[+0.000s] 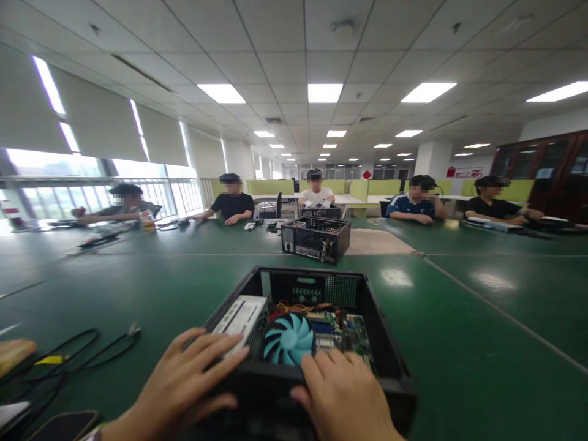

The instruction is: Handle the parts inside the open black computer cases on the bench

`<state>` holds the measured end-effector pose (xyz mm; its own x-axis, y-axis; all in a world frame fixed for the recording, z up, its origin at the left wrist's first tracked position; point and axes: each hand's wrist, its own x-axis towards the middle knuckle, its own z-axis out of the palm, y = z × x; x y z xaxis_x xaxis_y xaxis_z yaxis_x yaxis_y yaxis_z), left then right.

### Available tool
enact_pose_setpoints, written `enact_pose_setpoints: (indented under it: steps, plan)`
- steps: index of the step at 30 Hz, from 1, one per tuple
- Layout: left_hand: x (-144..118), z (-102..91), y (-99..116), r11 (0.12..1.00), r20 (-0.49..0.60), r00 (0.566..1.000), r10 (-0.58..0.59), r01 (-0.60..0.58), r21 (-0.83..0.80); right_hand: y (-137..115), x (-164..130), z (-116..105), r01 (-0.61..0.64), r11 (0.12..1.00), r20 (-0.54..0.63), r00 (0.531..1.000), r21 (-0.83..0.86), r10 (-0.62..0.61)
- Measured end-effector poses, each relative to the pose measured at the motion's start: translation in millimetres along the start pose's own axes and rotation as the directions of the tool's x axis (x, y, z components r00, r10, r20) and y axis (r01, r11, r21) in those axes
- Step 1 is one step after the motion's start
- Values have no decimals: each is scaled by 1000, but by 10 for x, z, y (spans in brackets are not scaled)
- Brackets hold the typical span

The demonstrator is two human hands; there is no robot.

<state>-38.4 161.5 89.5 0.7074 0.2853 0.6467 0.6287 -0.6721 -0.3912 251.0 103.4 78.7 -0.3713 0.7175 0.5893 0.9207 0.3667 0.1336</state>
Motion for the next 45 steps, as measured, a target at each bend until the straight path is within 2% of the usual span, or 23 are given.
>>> enact_pose_setpoints:
  steps: [3, 6, 8, 11, 20, 24, 27, 29, 31, 33, 35, 36, 37, 39, 43, 45]
  plan:
    - [395, 543, -504, 977, 161, 965, -207, 197, 77, 102, 922, 398, -195, 979, 69, 978, -62, 199]
    - [694, 1138, -866, 870, 160, 858, -487, 462, 172, 208, 1631, 853, -413, 906, 66, 905, -90, 420]
    - [840, 1476, -1025, 829, 182, 809, -559, 538, 156, 314, 1901, 1095, -461, 883, 61, 882, -86, 467]
    - [1008, 1826, -1180, 845, 235, 812, -534, 523, 114, 525, 2067, 1320, -461, 883, 65, 882, -86, 467]
    - [1464, 2467, -1451, 856, 300, 812, -501, 515, 37, 1158, 2303, 1724, -457, 877, 76, 879, -146, 470]
    - [1703, 2746, -1407, 862, 358, 809, -466, 507, -23, 1636, 2534, 1982, -475, 866, 97, 865, -156, 492]
    - [1726, 2742, -1201, 892, 410, 833, -371, 443, -92, 2047, 2742, 2122, -529, 834, 145, 823, -155, 549]
    - [1640, 2609, -1075, 907, 437, 850, -294, 393, -155, 2268, 2880, 2180, -580, 801, 182, 780, -147, 598]
    - [1490, 2419, -1012, 898, 461, 847, -265, 391, -202, 2390, 2990, 2223, -641, 756, 175, 736, -130, 654]
    - [1299, 2221, -1005, 874, 499, 820, -281, 434, -221, 2386, 3036, 2264, -721, 686, 124, 675, -101, 728]
    - [1094, 2049, -1011, 848, 536, 782, -318, 487, -208, 2261, 2982, 2300, -786, 616, 77, 612, -50, 787]
    - [996, 1977, -1004, 838, 546, 768, -336, 508, -199, 2162, 2910, 2310, -798, 602, 71, 600, -16, 797]
    - [909, 1911, -986, 830, 550, 757, -353, 525, -189, 2046, 2807, 2309, -794, 608, 83, 607, 23, 790]
    - [780, 1795, -901, 815, 548, 743, -384, 552, -178, 1785, 2517, 2259, -750, 652, 158, 661, 111, 733]
    - [715, 1567, -541, 750, 518, 735, -438, 617, -241, 1236, 1755, 1933, -628, 708, 378, 771, 323, 512]
    - [719, 1446, -289, 731, 505, 738, -448, 628, -269, 964, 1374, 1704, -614, 647, 490, 777, 452, 395]
